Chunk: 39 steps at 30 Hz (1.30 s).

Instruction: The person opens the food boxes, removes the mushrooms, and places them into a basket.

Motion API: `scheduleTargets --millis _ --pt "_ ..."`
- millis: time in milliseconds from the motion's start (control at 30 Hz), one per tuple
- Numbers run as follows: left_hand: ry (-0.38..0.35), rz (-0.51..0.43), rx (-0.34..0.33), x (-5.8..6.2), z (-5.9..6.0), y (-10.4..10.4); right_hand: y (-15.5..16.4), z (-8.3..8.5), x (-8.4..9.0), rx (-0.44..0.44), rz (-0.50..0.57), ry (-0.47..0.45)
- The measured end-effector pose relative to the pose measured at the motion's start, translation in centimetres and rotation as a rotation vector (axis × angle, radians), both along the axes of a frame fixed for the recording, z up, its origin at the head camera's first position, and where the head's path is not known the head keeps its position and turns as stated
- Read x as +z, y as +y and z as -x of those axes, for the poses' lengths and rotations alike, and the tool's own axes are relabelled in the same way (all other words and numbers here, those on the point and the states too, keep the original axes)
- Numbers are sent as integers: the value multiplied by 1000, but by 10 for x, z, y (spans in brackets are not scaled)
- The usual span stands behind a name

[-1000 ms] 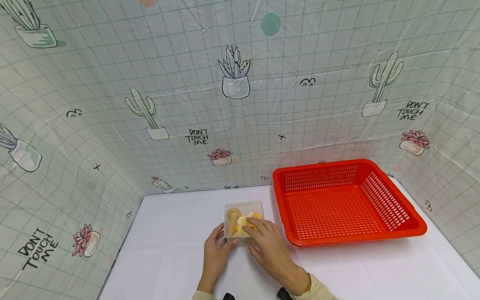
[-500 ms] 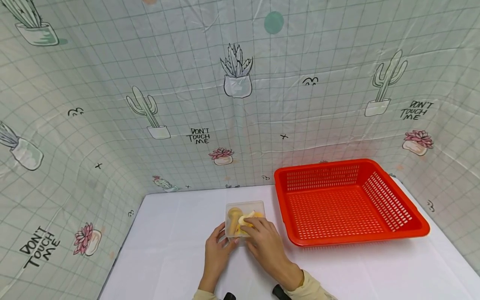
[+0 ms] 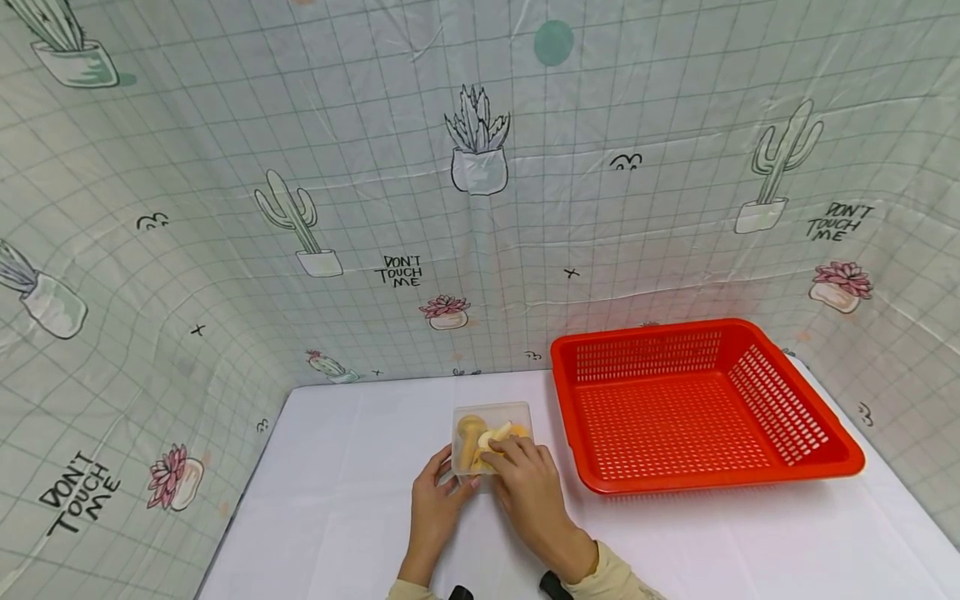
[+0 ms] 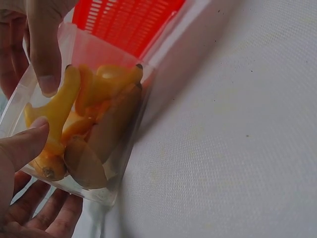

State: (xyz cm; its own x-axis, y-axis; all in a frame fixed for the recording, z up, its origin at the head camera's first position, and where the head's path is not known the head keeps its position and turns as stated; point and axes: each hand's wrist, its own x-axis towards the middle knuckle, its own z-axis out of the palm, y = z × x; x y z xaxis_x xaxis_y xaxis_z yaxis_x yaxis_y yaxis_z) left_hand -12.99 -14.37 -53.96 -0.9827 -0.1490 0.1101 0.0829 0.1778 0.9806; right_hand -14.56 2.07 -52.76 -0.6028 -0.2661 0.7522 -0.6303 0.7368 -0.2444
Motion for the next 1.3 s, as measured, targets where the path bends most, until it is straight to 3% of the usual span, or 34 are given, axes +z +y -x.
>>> scheduleTargets --millis 267,600,900,1300 --pt "-2 0 2 1 0 1 4 5 0 13 -14 30" --pt "1 -14 3 3 1 2 18 16 5 125 -113 68" --pt "-10 -4 27 3 3 3 25 29 9 203 -196 158" --pt "-29 13 43 1 2 5 28 32 10 241 -221 182"
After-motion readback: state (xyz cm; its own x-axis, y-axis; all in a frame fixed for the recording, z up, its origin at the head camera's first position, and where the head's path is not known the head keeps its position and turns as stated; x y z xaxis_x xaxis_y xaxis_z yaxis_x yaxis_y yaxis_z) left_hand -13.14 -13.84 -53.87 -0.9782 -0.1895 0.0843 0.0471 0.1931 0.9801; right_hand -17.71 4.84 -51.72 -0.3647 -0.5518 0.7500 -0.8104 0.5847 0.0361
